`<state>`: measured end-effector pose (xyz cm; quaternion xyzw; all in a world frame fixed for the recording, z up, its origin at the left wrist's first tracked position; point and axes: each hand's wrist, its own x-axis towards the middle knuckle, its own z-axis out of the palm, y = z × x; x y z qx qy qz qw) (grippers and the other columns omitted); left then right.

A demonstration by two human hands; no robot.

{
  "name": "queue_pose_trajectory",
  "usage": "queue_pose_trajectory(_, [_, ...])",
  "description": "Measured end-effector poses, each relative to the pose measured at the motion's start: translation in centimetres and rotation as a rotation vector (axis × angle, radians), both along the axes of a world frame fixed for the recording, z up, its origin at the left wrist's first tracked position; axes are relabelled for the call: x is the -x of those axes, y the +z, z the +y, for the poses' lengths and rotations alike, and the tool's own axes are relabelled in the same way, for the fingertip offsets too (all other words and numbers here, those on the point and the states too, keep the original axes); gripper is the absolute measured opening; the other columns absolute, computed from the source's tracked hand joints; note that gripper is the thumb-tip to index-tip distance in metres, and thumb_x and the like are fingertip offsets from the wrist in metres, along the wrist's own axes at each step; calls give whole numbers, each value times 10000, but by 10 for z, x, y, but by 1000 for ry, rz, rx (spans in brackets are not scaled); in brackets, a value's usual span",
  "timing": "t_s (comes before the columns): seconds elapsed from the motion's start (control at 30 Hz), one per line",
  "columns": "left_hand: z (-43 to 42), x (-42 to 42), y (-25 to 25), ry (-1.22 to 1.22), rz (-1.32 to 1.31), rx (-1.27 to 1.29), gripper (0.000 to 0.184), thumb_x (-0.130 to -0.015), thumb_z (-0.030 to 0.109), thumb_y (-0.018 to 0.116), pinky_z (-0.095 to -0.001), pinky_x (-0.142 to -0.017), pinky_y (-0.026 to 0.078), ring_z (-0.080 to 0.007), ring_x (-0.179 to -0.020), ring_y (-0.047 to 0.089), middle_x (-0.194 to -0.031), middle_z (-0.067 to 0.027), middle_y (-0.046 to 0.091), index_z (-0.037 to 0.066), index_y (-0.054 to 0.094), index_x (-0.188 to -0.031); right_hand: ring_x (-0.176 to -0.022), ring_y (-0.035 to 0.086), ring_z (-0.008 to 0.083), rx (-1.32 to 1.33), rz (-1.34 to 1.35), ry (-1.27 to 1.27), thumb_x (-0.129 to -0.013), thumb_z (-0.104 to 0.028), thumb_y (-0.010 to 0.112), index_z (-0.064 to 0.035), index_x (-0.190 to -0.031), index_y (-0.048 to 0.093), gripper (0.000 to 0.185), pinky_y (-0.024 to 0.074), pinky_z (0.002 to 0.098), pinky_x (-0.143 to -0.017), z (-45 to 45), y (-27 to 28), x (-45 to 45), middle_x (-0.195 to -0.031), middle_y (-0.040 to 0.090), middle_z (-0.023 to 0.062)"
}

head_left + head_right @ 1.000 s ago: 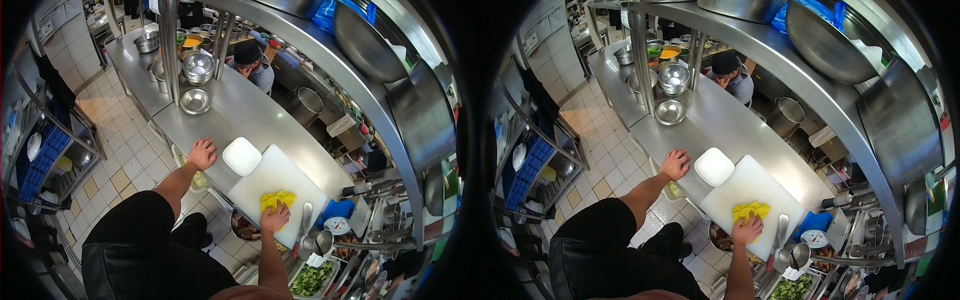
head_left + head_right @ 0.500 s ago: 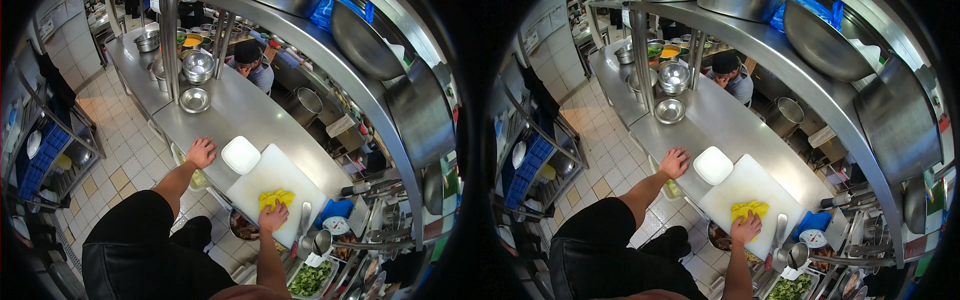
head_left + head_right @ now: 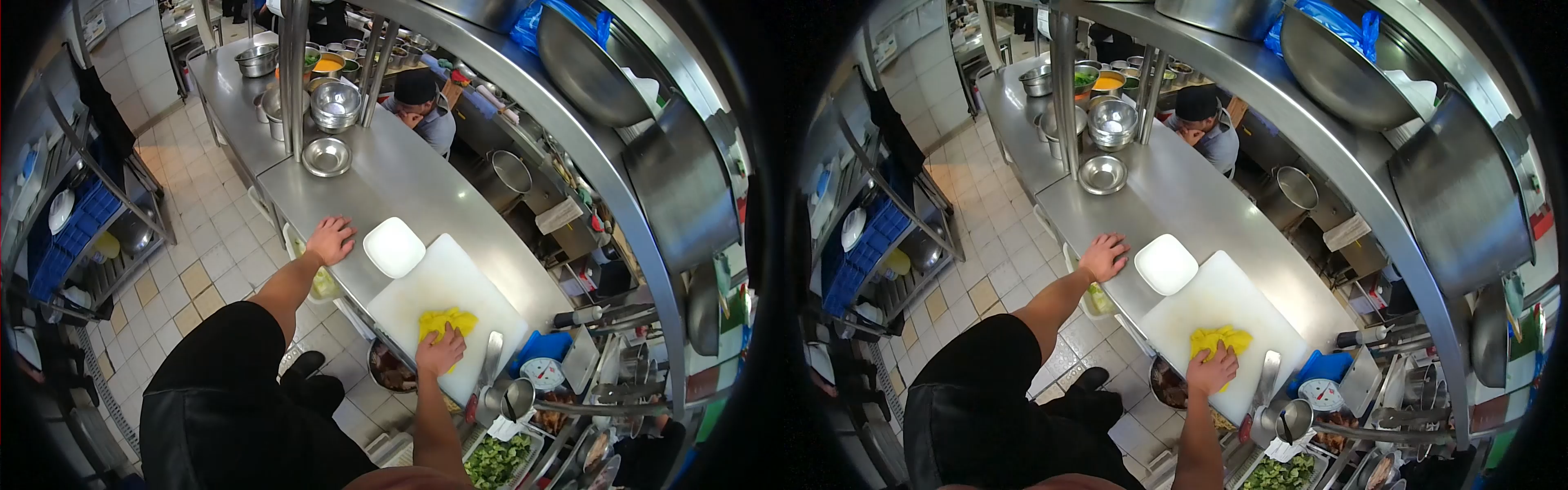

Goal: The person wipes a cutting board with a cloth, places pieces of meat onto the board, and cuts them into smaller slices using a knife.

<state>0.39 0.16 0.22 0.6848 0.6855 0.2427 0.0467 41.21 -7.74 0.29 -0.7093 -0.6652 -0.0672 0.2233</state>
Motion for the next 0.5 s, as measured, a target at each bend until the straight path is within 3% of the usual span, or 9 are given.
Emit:
queue_pose_trajectory(0.2, [-15, -10, -2, 38, 4, -118, 410, -918, 226, 672, -527, -1184, 381, -409, -1401, 459, -1492, -151, 544, 133, 671, -1317, -1312, 488, 377, 1, 52, 10, -926, -318, 603, -117, -1325, 659, 450, 392, 544, -1073, 0, 3, 0, -1414, 579, 168])
queue_pose_trajectory(0.33, [-85, -11, 0, 88, -70, -201, 443, -866, 156, 709, -524, -1142, 436, -444, -1380, 463, -1494, -198, 513, 124, 663, -1305, -1314, 487, 371, 11, 57, 8, -919, -320, 611, -120, -1320, 664, 451, 393, 541, -1073, -1, 5, 0, -1415, 575, 161])
queue_pose_trajectory(0.4, [-143, 0, -9, 133, -130, -119, 458, -865, 176, 708, -524, -1138, 444, -458, -1371, 464, -1505, -229, 485, 125, 657, -1317, -1316, 486, 369, 4, 60, 8, -917, -322, 614, -121, -1318, 666, 452, 394, 540, -1074, -2, 6, 0, -1418, 572, 157])
queue_pose_trajectory(0.5, [-265, 32, -51, 159, -109, 244, 494, -864, 199, 694, -539, -1152, 435, -478, -1390, 439, -1540, -239, 455, 121, 651, -1350, -1317, 486, 369, -5, 81, 1, -917, -324, 615, -121, -1315, 668, 450, 394, 538, -1076, -2, 6, 1, -1413, 577, 153])
